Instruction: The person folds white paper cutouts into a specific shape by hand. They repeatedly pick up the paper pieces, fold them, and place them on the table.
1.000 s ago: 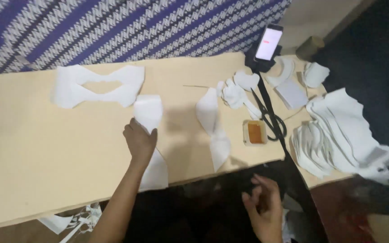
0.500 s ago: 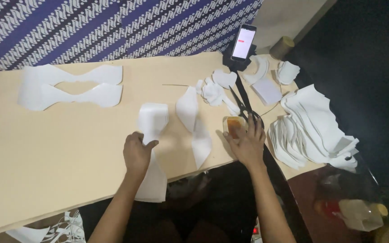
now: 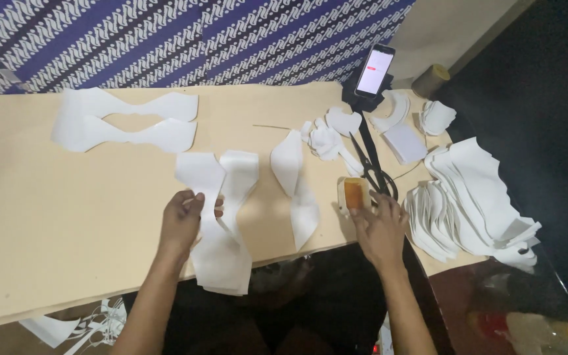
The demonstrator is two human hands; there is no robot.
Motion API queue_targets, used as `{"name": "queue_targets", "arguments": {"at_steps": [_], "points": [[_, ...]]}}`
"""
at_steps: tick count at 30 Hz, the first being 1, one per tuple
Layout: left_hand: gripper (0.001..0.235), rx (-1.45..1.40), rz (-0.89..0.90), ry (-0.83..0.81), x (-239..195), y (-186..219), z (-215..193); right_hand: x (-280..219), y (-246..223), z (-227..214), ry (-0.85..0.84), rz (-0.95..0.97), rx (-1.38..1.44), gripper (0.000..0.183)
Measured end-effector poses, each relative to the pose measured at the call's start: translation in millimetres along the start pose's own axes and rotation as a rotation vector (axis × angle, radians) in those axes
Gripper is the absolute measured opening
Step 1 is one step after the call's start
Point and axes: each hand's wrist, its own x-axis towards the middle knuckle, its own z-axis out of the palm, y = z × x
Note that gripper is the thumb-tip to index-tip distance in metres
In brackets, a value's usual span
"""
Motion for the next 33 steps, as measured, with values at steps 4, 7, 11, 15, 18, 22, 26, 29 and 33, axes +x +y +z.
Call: {"name": "queue_targets", "arguments": {"at_steps": [4, 7, 11, 15, 18, 22, 26, 29, 33], "points": [[0.056, -0.576, -0.115, -0.19, -36, 35, -31, -5, -12, -21, -0.024, 0.048, 0.044, 0.057], [0.025, -0.756, -0.137, -0.28, -106, 146, -37, -10, 10, 15, -0.085, 0.033, 0.022, 0.053], [0.028, -0.781, -0.415, -0.21, -113, 145, -36, -16, -5, -1, 0.115, -0.027, 0.135, 0.036], [0.03, -0.439, -0.353, -0.205, -135, 145, -31, -20, -10, -6, 0.057, 0.021, 0.112, 0.046], [0.037, -0.184, -0.244, -0.149, -148, 147, -24, -20, -11, -10, 0.045, 0.034, 0.143, 0.048], [0.034, -0.134, -0.277, -0.167, -158, 162, -15, -24, -23, -37, 0.125, 0.004, 0.201, 0.057], [0.053, -0.193, -0.223, -0.272, -168, 162, -9, -44, -71, -110, 0.243, -0.127, 0.431, 0.03], [0.039, -0.237, -0.369, -0.345, -179, 174, -2, -64, -104, -147, 0.221, -0.22, 0.747, 0.033], [0.035, -0.201, -0.442, -0.318, -190, 175, 7, -72, -130, -163, 0.042, -0.358, 1.096, 0.034]]}}
